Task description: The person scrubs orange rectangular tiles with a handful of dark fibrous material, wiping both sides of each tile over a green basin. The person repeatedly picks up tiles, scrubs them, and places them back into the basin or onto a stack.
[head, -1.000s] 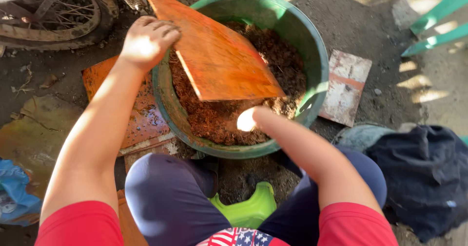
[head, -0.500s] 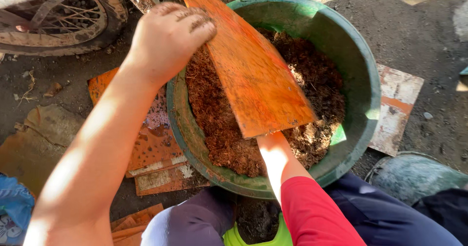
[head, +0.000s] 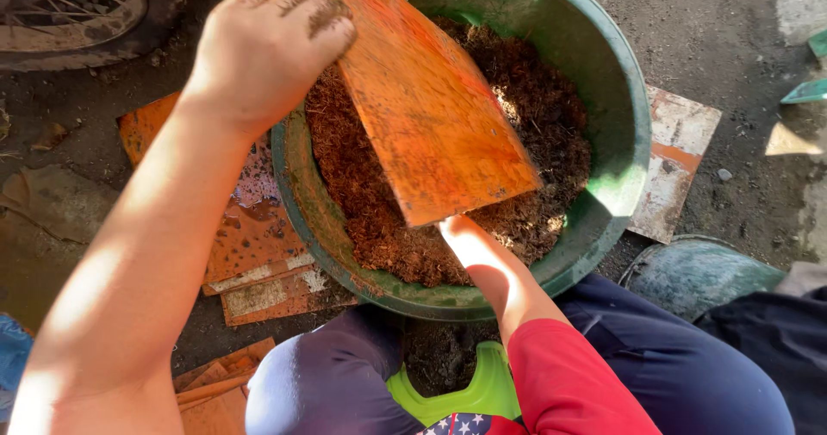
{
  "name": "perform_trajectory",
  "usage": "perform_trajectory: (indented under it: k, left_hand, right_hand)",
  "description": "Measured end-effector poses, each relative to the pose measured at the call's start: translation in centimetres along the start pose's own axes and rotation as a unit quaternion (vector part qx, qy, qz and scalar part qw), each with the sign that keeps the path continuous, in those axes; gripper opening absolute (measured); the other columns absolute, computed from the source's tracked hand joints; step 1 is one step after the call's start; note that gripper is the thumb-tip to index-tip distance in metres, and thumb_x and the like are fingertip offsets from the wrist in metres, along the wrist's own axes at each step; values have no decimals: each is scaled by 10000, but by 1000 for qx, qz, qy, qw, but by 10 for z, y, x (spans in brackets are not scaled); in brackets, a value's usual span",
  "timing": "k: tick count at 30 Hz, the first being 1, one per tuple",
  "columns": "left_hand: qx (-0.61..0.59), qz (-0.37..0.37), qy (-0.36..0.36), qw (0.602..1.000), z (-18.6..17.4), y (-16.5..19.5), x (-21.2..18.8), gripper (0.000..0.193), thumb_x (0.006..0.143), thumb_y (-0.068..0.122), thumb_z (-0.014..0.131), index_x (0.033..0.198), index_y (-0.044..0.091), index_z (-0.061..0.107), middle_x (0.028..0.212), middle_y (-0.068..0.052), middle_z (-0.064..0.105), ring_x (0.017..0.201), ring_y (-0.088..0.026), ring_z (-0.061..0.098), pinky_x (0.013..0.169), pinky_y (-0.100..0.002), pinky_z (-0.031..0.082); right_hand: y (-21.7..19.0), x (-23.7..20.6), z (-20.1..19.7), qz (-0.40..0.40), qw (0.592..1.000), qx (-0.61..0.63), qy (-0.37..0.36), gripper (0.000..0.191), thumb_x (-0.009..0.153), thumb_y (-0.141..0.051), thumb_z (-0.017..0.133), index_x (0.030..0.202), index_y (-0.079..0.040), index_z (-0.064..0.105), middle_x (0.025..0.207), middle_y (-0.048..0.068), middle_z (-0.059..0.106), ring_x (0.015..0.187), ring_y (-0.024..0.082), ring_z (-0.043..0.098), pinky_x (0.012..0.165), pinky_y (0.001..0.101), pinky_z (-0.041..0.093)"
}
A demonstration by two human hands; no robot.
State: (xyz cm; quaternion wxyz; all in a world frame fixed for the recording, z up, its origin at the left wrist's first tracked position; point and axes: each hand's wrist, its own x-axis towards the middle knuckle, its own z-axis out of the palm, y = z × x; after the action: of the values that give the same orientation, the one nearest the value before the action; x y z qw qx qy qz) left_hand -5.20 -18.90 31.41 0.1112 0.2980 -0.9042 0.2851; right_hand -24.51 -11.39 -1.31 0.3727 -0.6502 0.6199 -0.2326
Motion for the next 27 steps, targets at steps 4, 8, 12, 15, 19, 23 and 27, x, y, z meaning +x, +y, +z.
perform_trajectory:
  k: [4,8,12,15,19,23,27]
  left_hand:
    - [-43,15,8,999,-5,17,-13,208,969,156,648,1174,146,684,1239,-74,717,1199,-242,700,918,-368,591]
    - [-70,-33,-9,997,-9,35,-51,201,967,109,628,1162,104,677,1235,-76,714,1190,-231,700,897,-356,587]
    - [-40,-70,-63,995,6,43,-95,290,942,113,594,1226,102,649,1282,-79,698,1213,-211,679,856,-335,579]
    - [-42,-91,-82,992,25,43,-128,385,885,128,572,1267,106,619,1330,-86,675,1223,-216,658,868,-330,577]
    - [-88,-132,-101,982,47,61,-183,390,925,120,553,1307,87,619,1363,-96,661,1212,-226,656,865,-341,575]
    - [-123,-154,-84,977,73,81,-235,294,949,115,549,1231,112,632,1409,-62,654,1255,-221,642,924,-346,570]
    - [-114,-167,-109,973,89,98,-272,349,965,153,564,1308,124,622,1408,-74,629,1261,-221,625,1010,-361,541]
  right_hand:
    - [17,-39,14,-4,1000,17,-18,334,995,-311,584,1257,-112,644,1293,96,670,1128,250,652,976,367,561]
    - [39,-75,-4,0,999,22,-40,342,1001,-306,574,1272,-105,627,1310,101,657,1138,254,644,977,362,561]
    - [64,-113,-63,-38,929,-354,-98,342,989,-301,618,1285,-132,636,1304,67,661,1141,255,646,984,379,556]
    - [66,-129,-106,137,912,-304,-240,535,883,-345,693,1393,-215,600,1292,70,719,1066,224,715,949,346,608]
    - [70,-153,-148,58,943,-307,-115,831,608,-203,887,1384,-131,598,1470,164,470,1218,321,577,1031,408,491]
    - [62,-160,-174,196,979,-50,-33,685,813,-211,789,1452,-157,547,1505,133,496,1280,301,571,1072,395,487]
    - [15,-139,-194,199,974,-100,-40,718,767,-138,847,1414,-120,536,1474,123,476,1198,286,574,992,378,542]
